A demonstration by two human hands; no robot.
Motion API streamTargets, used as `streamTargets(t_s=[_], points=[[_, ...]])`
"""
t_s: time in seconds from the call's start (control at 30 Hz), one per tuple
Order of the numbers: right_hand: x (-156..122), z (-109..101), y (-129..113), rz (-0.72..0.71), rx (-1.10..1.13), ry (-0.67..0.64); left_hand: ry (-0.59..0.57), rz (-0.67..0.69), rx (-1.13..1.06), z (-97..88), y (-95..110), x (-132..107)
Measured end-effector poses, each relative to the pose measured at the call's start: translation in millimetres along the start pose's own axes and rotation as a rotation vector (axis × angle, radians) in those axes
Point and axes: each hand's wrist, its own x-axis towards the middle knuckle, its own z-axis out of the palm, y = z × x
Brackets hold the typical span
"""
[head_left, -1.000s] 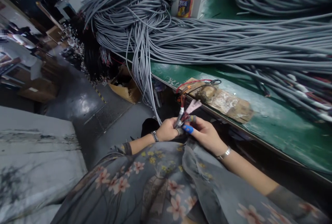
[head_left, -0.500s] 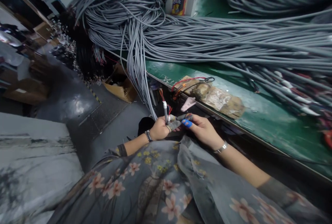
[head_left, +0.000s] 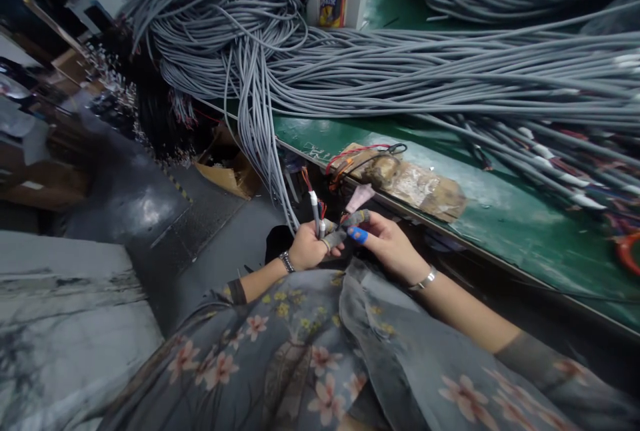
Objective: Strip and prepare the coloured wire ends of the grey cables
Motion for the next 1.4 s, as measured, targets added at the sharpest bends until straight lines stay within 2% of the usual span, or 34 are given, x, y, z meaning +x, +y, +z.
streamTargets(t_s=[0.13, 0.33, 0.57, 0.77, 0.97, 1.1, 1.4], points=[[2.9, 2.1, 1.6, -0.023, -0.067, 0.043, -0.014, -0.057, -0.015, 1.0, -2.0, 1.5], [3.3, -0.3, 0.7, -0.020, -0.091, 0.055, -0.126, 0.021, 0.052, -4.0, -2.1, 2.1], [2.9, 3.0, -1.4, -0.015, -0.055, 0.057, -0.014, 0.083, -0.009, -1.5, 1.3, 3.5], [3.9, 2.4, 1.4, -0.035, -0.084, 0.060, 0.063, 0.144, -0.008, -5.0, -6.9, 3.8], [7.6, 5.1, 2.2, 0.001, -0.011, 0.005, 0.011, 0.138, 0.019, -5.1, -6.2, 2.4], [8.2, 8.0, 4.0, 0.037, 0.057, 0.042, -0.023, 0.129, 0.047, -4.3, -3.8, 1.1], [6.7, 10.7, 8.3, 0.032, 0.088, 0.127, 0.079, 0.117, -0.090, -1.8, -10.8, 5.7]])
